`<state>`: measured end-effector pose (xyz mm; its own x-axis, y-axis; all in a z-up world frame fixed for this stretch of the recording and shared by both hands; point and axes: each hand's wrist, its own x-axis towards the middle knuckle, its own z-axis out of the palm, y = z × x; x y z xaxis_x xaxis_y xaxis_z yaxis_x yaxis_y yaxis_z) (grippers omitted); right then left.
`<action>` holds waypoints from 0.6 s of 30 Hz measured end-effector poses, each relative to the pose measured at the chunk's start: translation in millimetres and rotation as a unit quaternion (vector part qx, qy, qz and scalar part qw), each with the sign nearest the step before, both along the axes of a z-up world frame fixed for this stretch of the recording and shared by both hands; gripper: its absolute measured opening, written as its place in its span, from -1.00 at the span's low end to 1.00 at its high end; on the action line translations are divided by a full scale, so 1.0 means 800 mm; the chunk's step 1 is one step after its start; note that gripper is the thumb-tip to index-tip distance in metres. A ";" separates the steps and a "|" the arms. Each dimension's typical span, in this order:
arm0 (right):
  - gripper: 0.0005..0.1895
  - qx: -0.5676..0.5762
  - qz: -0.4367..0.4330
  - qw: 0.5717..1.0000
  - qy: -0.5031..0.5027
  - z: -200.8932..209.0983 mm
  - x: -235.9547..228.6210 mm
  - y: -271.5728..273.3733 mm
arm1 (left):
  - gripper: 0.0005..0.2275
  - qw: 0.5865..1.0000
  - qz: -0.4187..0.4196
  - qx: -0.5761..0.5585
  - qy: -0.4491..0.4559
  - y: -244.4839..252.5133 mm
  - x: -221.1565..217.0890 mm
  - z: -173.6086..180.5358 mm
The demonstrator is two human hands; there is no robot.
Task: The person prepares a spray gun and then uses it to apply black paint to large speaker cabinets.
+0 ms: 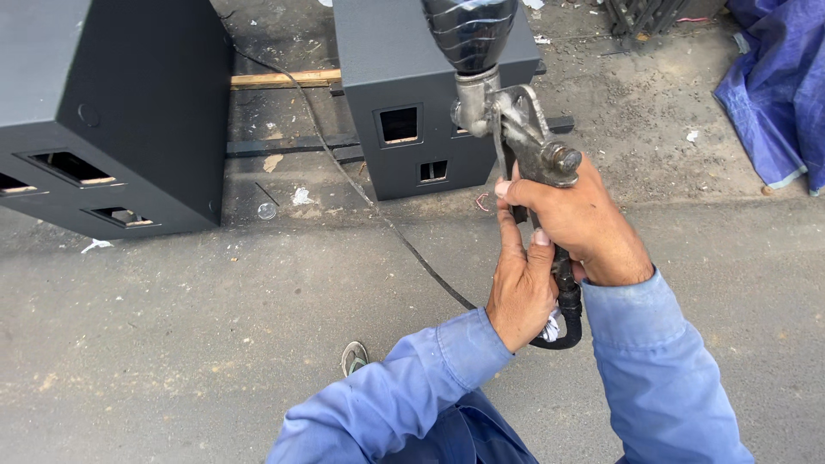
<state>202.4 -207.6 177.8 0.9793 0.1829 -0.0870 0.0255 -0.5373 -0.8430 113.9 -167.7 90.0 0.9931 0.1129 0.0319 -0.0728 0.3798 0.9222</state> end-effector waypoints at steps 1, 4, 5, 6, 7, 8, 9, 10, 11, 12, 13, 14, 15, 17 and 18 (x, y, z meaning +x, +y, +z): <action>-0.81 -0.008 -0.022 1.000 0.002 0.002 -0.001 -0.002 | -0.29 1.000 -0.003 0.001 -0.012 0.007 0.001 -0.004; -0.82 -0.013 -0.057 0.998 -0.014 0.003 -0.007 -0.012 | -0.29 1.000 -0.013 0.003 -0.022 0.017 -0.005 -0.006; -0.82 -0.007 -0.078 0.996 -0.031 0.003 -0.009 -0.015 | -0.28 0.999 -0.028 0.006 -0.021 0.019 -0.009 -0.005; -0.82 -0.008 -0.067 0.997 -0.032 -0.012 -0.010 -0.024 | -0.28 1.000 -0.017 0.006 -0.021 0.016 -0.015 -0.006; -0.81 -0.022 -0.068 0.997 -0.036 -0.027 -0.009 -0.030 | -0.27 0.999 -0.041 0.011 -0.018 0.015 -0.021 -0.006; -0.79 -0.036 -0.069 0.996 -0.042 -0.042 -0.009 -0.034 | -0.25 0.998 -0.066 0.016 -0.014 0.016 -0.027 -0.007; -0.79 -0.037 -0.046 0.997 -0.040 -0.048 -0.020 -0.017 | -0.25 0.999 -0.044 0.014 -0.012 0.022 -0.037 -0.019; -0.78 -0.038 -0.041 0.998 -0.023 -0.054 -0.032 0.001 | -0.26 0.999 -0.035 0.011 -0.011 0.029 -0.047 -0.031; -0.77 -0.037 -0.037 0.999 -0.007 -0.060 -0.045 0.019 | -0.26 0.999 -0.028 0.011 -0.011 0.038 -0.056 -0.043; -0.77 -0.037 -0.015 0.999 -0.006 -0.048 -0.063 0.053 | -0.26 1.000 -0.006 0.011 -0.009 0.061 -0.071 -0.039; -0.78 -0.025 0.011 0.999 0.017 -0.035 -0.084 0.084 | -0.28 1.000 0.025 0.013 -0.009 0.083 -0.087 -0.034; -0.79 -0.014 0.037 0.998 0.041 -0.022 -0.106 0.114 | -0.30 0.998 0.055 0.015 -0.009 0.105 -0.104 -0.028; -0.79 -0.014 0.050 0.998 0.039 -0.029 -0.108 0.141 | -0.30 0.998 0.068 0.016 -0.011 0.130 -0.113 -0.022; -0.77 -0.051 0.167 0.985 0.010 -0.043 -0.114 0.199 | -0.32 0.983 0.181 0.040 0.005 0.183 -0.134 -0.011; -0.77 -0.051 0.178 0.983 0.007 -0.041 -0.126 0.238 | -0.32 0.980 0.193 0.040 0.003 0.214 -0.147 -0.011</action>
